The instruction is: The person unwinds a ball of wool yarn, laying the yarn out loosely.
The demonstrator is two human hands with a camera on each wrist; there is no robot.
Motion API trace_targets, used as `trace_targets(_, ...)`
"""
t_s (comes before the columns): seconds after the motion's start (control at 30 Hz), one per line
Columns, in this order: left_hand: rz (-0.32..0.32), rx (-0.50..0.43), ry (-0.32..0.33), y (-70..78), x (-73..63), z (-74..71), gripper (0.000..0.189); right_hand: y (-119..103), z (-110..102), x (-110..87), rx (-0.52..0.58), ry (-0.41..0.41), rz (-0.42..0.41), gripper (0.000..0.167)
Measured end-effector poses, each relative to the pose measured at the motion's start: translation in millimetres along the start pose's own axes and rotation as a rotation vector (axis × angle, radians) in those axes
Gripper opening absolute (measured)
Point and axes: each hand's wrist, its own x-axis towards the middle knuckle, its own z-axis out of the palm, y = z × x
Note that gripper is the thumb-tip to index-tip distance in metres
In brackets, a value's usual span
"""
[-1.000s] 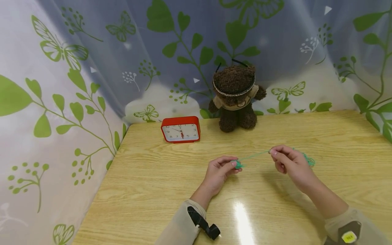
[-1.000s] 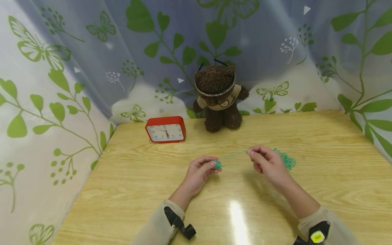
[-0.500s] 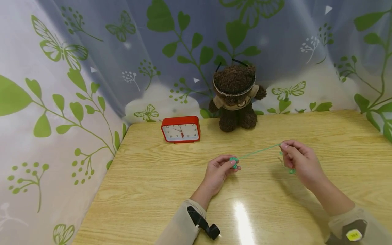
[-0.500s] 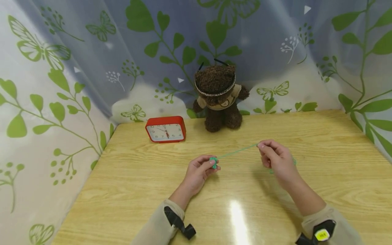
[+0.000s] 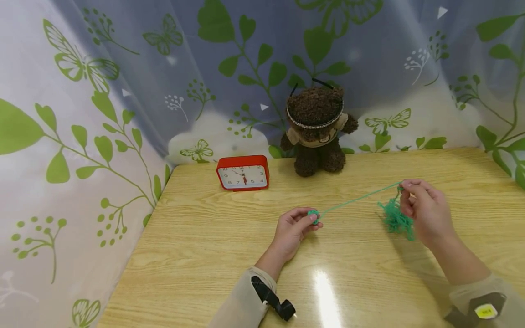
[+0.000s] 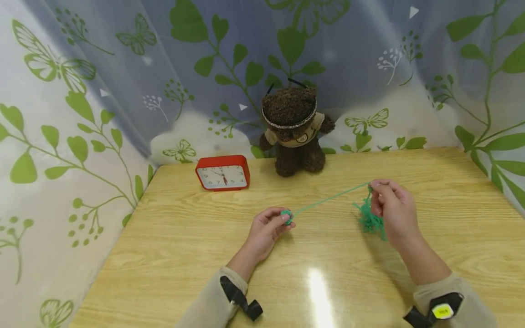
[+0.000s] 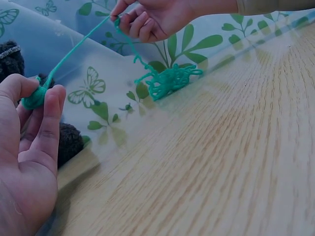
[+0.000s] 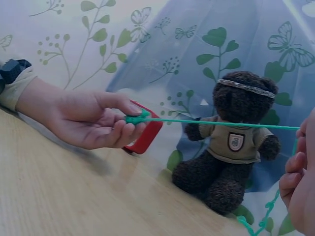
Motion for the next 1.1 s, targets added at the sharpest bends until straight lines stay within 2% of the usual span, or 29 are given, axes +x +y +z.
trace_targets(0.2,-0.002,0.006,0.006,0.5,-0.4,-0.1,0.014,-8,-9,3.7,0.082,0.11,0.035,0.022)
trace_targets(0.6,0.006,0.004,0.006,2.0,-1.1,1.0,0.013,-18,-22,9.4,0.156,0.319,0.002,0.024)
trace_targets(0.7,0.007,0.003,0.0,1.7,-0.4,0.7,0.013,-19,-23,10.2,0.122,0.355,-0.03,0.025)
trace_targets(0.87,0.0,-0.008,-0.013,2.2,-0.5,1.2,0.012,-19,-24,10.9,-0.002,0.442,-0.055,0.022)
trace_targets(0.97,-0.004,-0.01,-0.021,2.4,-0.8,1.5,0.013,-20,-26,10.8,-0.074,0.472,-0.028,0.017)
trace_targets(1.1,-0.003,-0.001,-0.034,1.8,-0.4,0.8,0.027,-22,-31,9.6,-0.164,0.475,0.062,0.014)
